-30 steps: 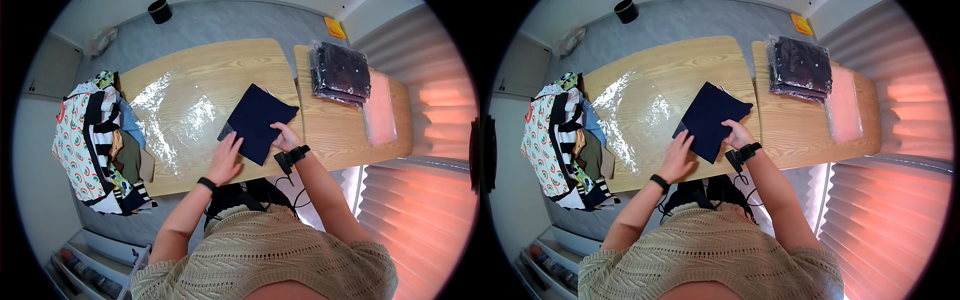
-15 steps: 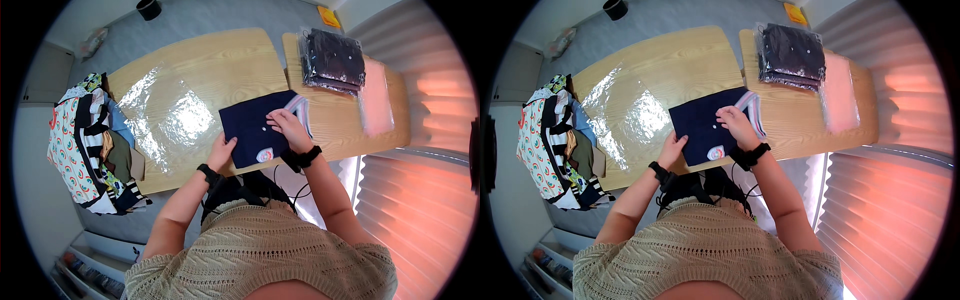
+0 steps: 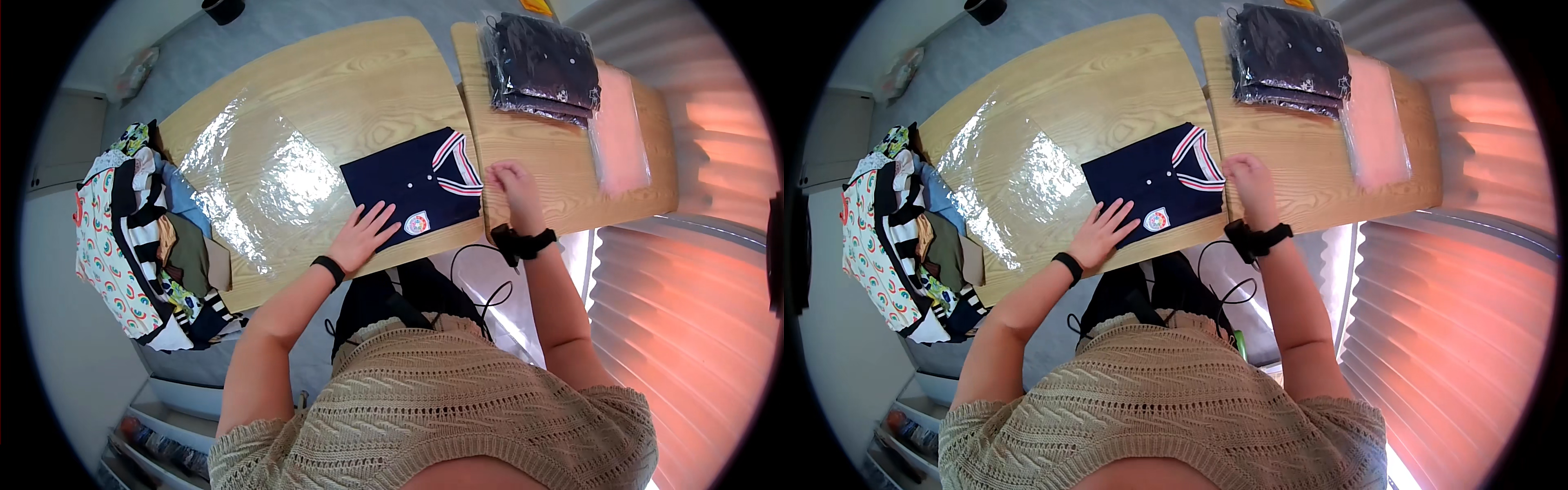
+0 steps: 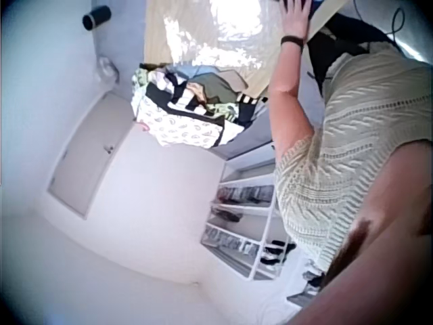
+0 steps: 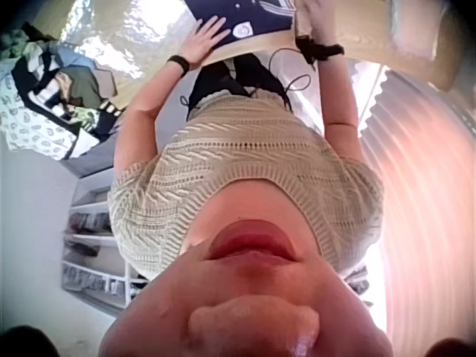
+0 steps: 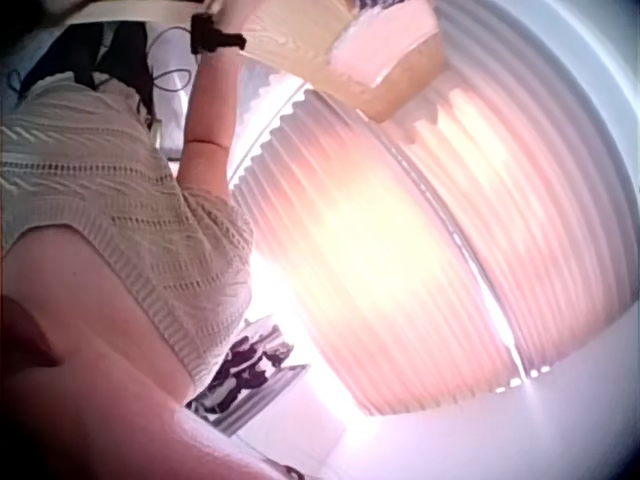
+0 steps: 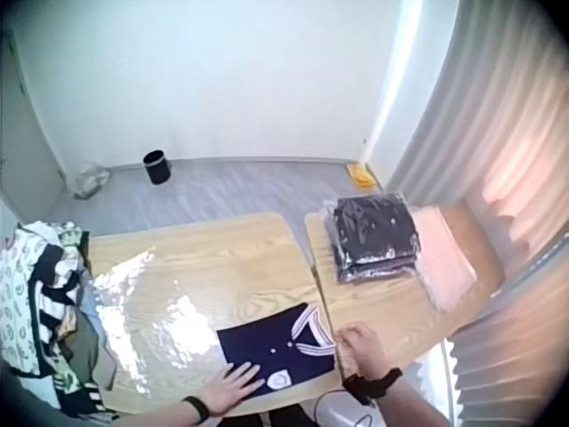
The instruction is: Folding a navy polo shirt and a rainbow-patterned shirt and placing each into a plastic bag on a wooden table.
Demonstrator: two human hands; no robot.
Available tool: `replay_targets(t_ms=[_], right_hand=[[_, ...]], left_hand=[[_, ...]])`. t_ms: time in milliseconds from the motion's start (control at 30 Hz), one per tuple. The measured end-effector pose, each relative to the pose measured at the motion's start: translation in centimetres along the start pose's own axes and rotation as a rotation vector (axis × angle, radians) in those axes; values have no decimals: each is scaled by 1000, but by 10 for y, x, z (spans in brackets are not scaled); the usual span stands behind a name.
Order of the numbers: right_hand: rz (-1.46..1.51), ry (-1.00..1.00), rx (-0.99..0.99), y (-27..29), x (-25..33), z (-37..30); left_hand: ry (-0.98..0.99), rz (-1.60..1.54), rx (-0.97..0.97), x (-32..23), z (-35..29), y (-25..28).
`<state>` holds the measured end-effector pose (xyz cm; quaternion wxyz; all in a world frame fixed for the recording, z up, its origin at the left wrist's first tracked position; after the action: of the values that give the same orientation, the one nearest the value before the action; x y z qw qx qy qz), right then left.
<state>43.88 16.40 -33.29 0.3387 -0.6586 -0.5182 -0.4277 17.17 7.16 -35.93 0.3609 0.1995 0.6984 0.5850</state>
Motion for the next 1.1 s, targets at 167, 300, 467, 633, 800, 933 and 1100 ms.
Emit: replay_targets(t_ms=[167,300,467,633,800,933,1100], right_hand=[[-837,526,597,-98,-21,-57],[-1125,846,676,-121,-45,-89],[-1186,957,550,-133,-57,-71],[-1084,759,695,-139,-62,-55],[-1093,660,842,-138,-61,-47],[-1061,608,998,-141,-66,-62],[-1080,815,805,-135,-30,-63]], left_hand=[[-4,-34,-27,5,9,-11],[80,-263,-27,18,13,-5],[204,-704,-228,45,2,1],[568,-835,-690,82,-46,19],[1162,-2026,-446,78,-54,-58],[984,-2410,-304,70,-20,-69],[910,-2026,-430,75,-10,-35]])
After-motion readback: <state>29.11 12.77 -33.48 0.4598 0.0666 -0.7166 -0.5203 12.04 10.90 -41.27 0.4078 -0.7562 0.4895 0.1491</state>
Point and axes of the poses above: each hand's wrist, its own z-axis towards the middle knuckle, its own y-axis out of the back of the hand, x = y × z, the point moved 9 cm from there along z, towards the middle knuckle
